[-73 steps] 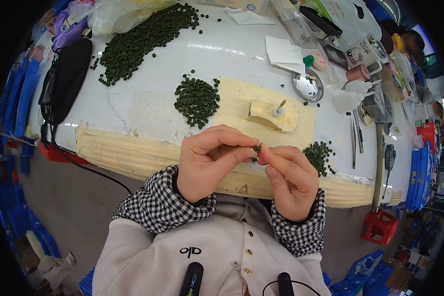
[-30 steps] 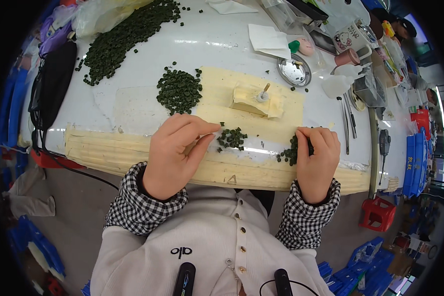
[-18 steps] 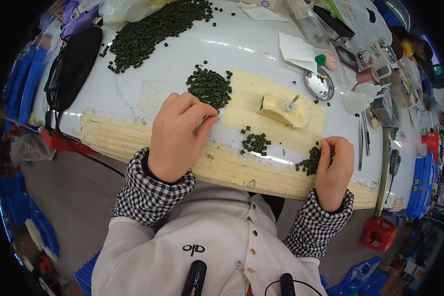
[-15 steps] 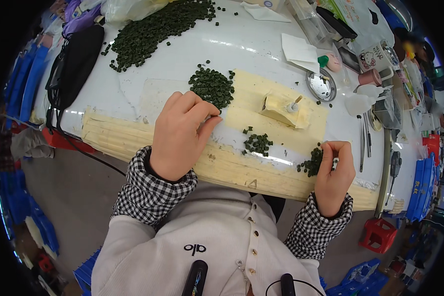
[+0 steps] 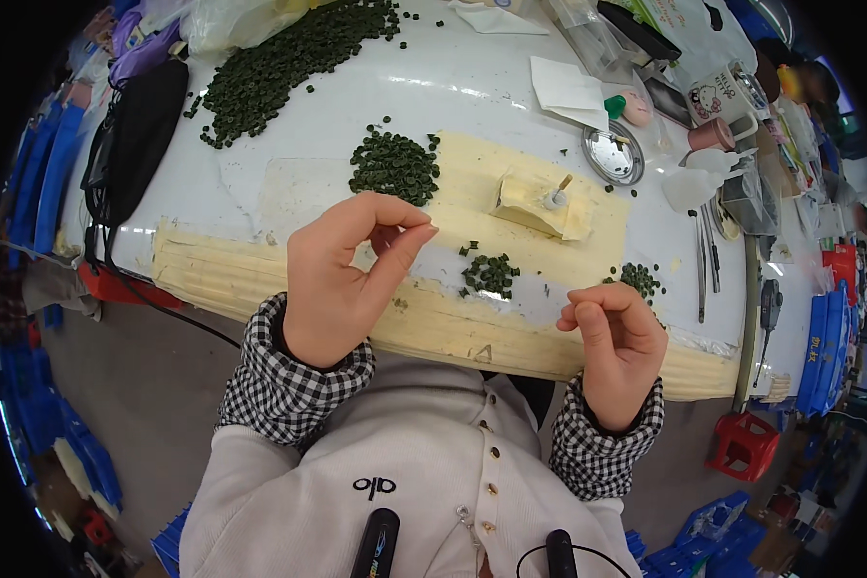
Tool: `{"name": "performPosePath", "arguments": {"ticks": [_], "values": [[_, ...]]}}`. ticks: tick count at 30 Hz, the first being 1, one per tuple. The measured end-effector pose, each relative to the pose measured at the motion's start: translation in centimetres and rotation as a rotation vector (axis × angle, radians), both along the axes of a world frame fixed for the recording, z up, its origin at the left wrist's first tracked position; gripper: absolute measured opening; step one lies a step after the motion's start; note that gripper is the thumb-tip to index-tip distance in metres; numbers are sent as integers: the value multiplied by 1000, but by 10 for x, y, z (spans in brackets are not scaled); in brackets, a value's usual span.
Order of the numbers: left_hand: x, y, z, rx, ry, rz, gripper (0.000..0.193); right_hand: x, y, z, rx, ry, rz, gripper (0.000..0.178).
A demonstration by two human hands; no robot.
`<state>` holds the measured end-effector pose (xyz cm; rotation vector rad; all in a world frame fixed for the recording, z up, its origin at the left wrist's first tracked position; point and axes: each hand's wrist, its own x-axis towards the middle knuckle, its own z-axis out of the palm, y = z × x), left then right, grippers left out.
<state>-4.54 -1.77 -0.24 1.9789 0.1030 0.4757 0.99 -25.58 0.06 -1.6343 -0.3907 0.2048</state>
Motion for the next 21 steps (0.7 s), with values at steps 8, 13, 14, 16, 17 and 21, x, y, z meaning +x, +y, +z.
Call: {"name": "performPosePath", "arguments": {"ticks": [8,13,14,16,17,21], "values": [[4,-31,-5,-869,201,-378,16,6,8,-13,436,418,187,17],[10,-40,-8,-974,248,-353,17,7,7,-15,537,523,203,21],[10,-40,-8,-993,256,-347,18,7,7,-15,531,531,206,22],[12,-40,-11,-996,258,-362,19,9,9,-14,531,536,213,21],[12,-40,-12,-999,259,-368,20,9,10,-14,530,540,217,21],[14,-39,-16,-1028,237,-382,23,8,11,-14,518,513,206,20]]}}
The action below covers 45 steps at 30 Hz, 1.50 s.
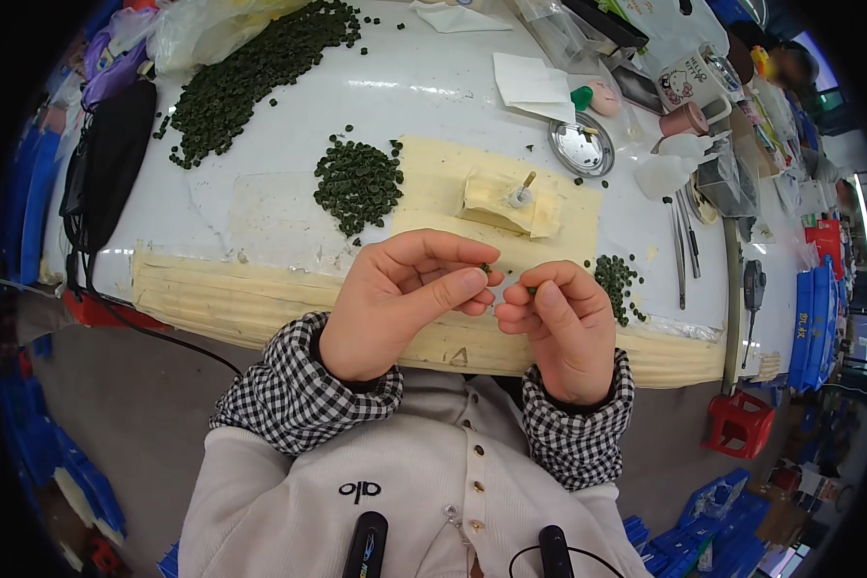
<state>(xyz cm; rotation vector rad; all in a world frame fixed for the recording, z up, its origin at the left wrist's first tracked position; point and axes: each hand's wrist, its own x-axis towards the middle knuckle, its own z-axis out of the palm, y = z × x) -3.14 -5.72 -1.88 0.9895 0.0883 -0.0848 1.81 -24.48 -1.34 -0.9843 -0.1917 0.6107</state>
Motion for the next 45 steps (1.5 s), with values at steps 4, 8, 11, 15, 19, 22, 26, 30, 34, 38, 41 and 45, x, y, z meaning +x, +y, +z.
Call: {"name": "performPosePath", "arguments": {"ticks": [4,8,11,15,19,22,26,30,34,38,41,45], "values": [[1,2,-2,-58,-17,-7,23,-1,2,3,-65,-57,-17,17],[0,3,-10,-33,-90,1,21,-4,4,9,-132,-141,-64,14],[0,3,-5,-10,-73,2,20,-4,6,10,-114,-186,-88,14],[0,0,-3,19,-85,55,19,-8,10,13,-171,-259,-146,14],[-2,3,-4,11,-111,11,20,-8,13,8,-189,-362,-156,13],[-2,3,-2,14,-114,-15,20,-6,16,-1,-140,-425,-132,12],[-2,-1,2,49,-116,19,15,-8,19,-5,-101,-353,-115,13],[-3,-1,0,43,-121,23,16,-8,20,-10,-63,-331,-126,12],[-3,-1,1,39,-109,23,16,-9,21,-11,-53,-309,-135,11],[-4,-1,2,45,-101,17,16,-10,22,-11,-68,-346,-169,12],[-4,-1,1,27,-94,23,16,-11,22,-12,-82,-352,-181,13],[-3,-1,0,33,-99,15,15,-10,21,-13,-79,-391,-182,13]]}}
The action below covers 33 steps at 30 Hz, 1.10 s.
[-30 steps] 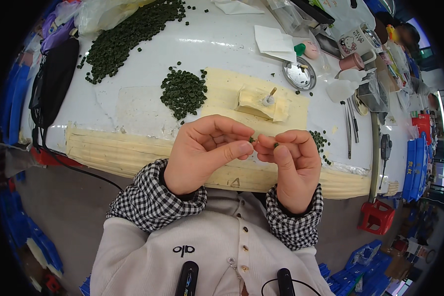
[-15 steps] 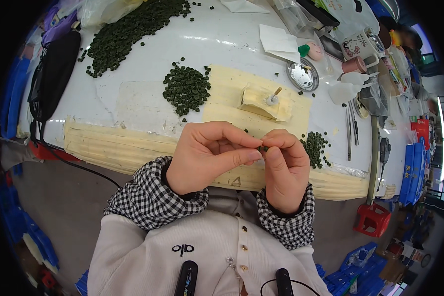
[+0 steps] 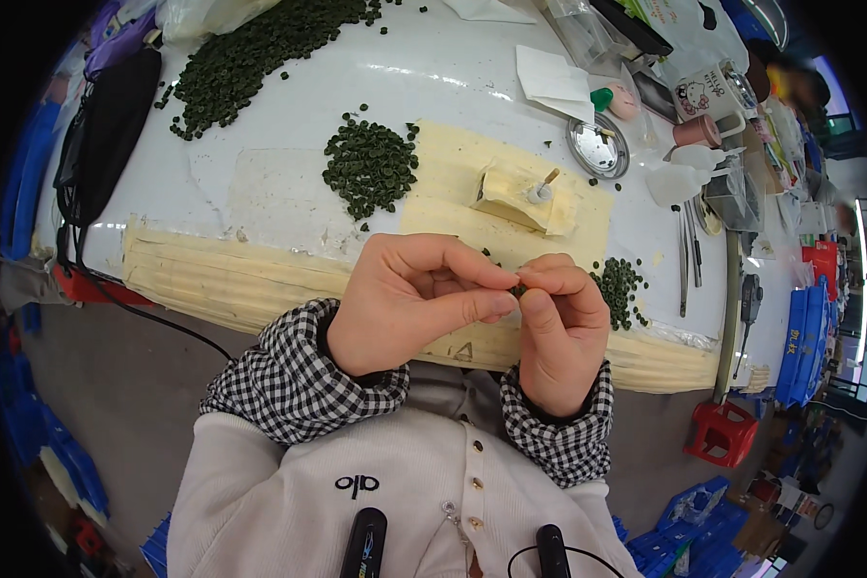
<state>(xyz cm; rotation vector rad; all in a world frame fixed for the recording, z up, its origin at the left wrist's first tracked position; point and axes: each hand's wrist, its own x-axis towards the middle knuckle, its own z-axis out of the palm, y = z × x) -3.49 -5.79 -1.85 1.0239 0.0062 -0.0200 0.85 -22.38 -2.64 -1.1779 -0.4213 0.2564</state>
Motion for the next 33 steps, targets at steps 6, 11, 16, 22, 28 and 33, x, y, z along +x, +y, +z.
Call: {"name": "performPosePath", "arguments": {"ticks": [6,11,16,22,28,33], "values": [[0,2,-1,-10,5,16,13,-1,-2,0,-30,-51,22,19],[0,1,1,27,9,48,15,-4,-2,6,-104,-111,5,25],[0,1,-2,186,-157,164,20,-6,-3,6,-251,-212,-56,26],[0,2,-3,243,-168,153,21,-5,-3,12,-340,-295,-70,26],[1,3,-4,241,-139,112,19,-1,-6,19,-424,-431,-60,27],[1,1,-2,199,-91,102,17,-1,-6,17,-434,-474,-82,28]]}}
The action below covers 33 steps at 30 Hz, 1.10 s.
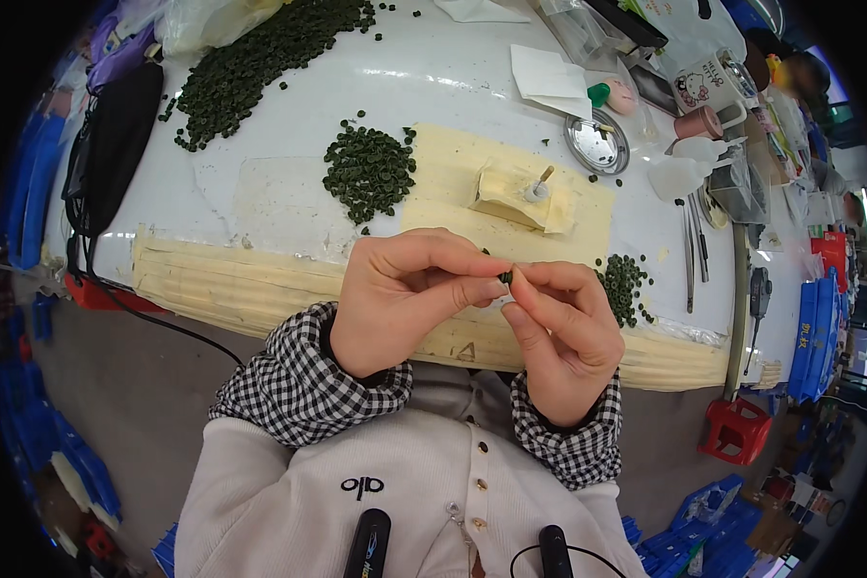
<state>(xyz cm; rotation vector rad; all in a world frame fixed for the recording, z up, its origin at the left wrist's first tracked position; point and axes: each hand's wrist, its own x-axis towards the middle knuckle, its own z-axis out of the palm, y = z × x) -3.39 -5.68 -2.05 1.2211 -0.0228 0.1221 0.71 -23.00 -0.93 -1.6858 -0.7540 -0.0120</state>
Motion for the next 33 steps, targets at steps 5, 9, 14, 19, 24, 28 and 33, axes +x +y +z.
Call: {"name": "performPosePath", "arguments": {"ticks": [5,9,14,19,24,28,33], "values": [[1,1,-3,-86,22,-31,19,-1,2,3,1,2,-24,27],[0,3,-2,-75,25,-12,19,6,-2,6,-61,-74,-63,27],[0,2,-2,-53,22,4,19,38,-3,26,-188,-221,-303,22],[0,2,-1,-64,11,20,19,75,6,33,-390,-402,-231,20],[0,1,-2,-68,19,17,19,82,15,28,-394,-368,-190,13],[0,1,-3,-71,11,14,19,76,12,34,-339,-415,-240,9],[1,2,-4,-67,4,22,20,46,2,57,-113,-400,-190,8]]}}
